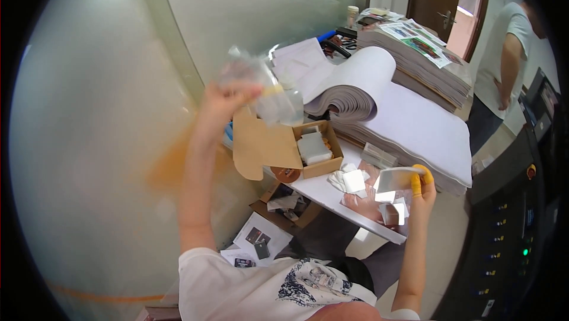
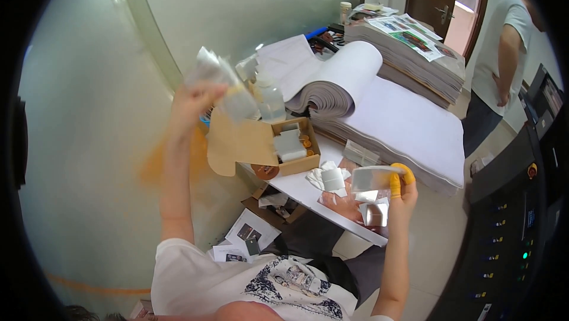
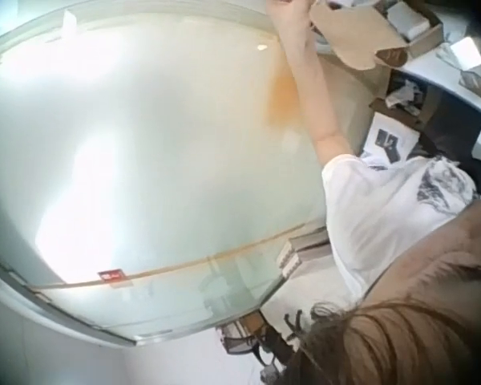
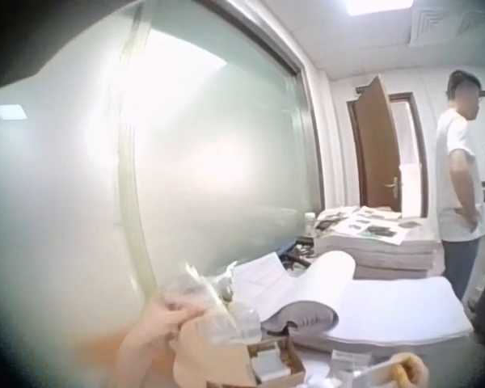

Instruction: Organizing and sorting small cards and placing them into a protective sleeve or box.

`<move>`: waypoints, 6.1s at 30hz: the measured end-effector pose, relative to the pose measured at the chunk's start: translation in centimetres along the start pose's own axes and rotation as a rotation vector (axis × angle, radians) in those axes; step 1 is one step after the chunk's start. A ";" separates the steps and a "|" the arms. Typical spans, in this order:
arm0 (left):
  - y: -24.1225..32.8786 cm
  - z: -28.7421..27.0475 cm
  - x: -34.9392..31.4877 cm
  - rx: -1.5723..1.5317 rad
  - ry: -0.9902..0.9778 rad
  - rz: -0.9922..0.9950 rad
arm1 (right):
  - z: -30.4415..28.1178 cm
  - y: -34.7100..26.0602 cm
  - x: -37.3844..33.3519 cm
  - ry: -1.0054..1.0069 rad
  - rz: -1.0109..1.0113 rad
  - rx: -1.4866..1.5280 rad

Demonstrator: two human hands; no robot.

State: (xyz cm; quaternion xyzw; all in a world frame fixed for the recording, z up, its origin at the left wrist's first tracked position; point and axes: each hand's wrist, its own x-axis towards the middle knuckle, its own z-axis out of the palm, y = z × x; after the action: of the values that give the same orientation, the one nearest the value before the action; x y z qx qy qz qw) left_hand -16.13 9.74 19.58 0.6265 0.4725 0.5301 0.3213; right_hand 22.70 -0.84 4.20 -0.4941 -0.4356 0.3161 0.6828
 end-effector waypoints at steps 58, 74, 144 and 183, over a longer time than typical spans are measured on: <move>-5.8 20.8 -12.6 -1.282 -0.699 -0.928 | -0.3 -3.1 -2.4 -0.270 0.174 0.095; -5.5 21.3 -12.7 -1.394 -0.985 -1.101 | -2.7 -3.9 -0.5 -0.409 -0.028 -0.399; -7.6 20.5 -12.8 -0.767 -1.109 -0.714 | -0.4 -0.7 3.7 -0.302 0.673 0.883; -10.1 23.0 -13.7 -0.555 -0.411 0.130 | 4.3 -3.9 -2.7 -0.490 -0.108 -0.618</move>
State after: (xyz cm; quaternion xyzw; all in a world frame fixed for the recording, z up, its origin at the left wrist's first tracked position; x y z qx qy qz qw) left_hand 3.71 2.71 0.18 0.6375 0.1949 0.5205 0.5335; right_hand 17.65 -2.62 7.72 -0.5626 -0.6855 0.2423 0.3935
